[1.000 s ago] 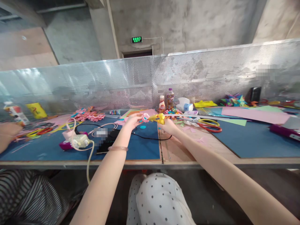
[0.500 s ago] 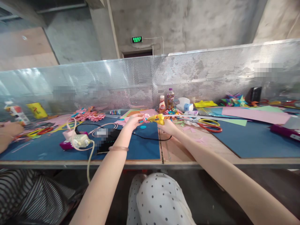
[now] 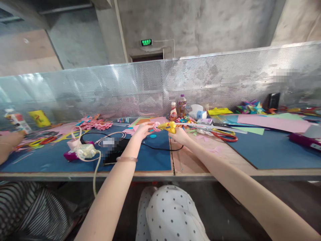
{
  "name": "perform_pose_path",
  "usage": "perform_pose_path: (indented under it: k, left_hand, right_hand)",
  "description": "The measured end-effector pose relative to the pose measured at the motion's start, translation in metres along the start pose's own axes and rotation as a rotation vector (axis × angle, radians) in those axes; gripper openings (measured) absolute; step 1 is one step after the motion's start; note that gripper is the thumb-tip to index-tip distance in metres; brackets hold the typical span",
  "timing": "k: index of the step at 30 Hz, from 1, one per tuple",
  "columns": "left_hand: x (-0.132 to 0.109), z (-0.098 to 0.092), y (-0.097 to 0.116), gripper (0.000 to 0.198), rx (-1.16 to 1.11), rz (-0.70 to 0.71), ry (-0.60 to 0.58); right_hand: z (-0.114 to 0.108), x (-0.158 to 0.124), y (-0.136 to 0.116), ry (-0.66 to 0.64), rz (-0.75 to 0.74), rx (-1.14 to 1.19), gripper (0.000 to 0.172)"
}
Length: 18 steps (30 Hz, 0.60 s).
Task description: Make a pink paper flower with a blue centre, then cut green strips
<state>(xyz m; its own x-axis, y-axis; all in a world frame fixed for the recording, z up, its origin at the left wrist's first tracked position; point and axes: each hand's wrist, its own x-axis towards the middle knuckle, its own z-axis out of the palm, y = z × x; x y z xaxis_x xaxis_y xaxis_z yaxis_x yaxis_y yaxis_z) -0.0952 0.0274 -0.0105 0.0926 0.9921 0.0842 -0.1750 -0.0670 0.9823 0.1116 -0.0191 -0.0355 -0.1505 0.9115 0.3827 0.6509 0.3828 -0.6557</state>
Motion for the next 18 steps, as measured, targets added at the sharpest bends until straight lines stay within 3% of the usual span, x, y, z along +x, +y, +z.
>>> perform_pose_path:
  k: [18]
  left_hand:
    - [0.0,0.0008,-0.0015,0.024,-0.009,-0.01,-0.025]
  right_hand:
    - [-0.0019,-0.0003,-0.002,-0.017,0.014,-0.044,0.021]
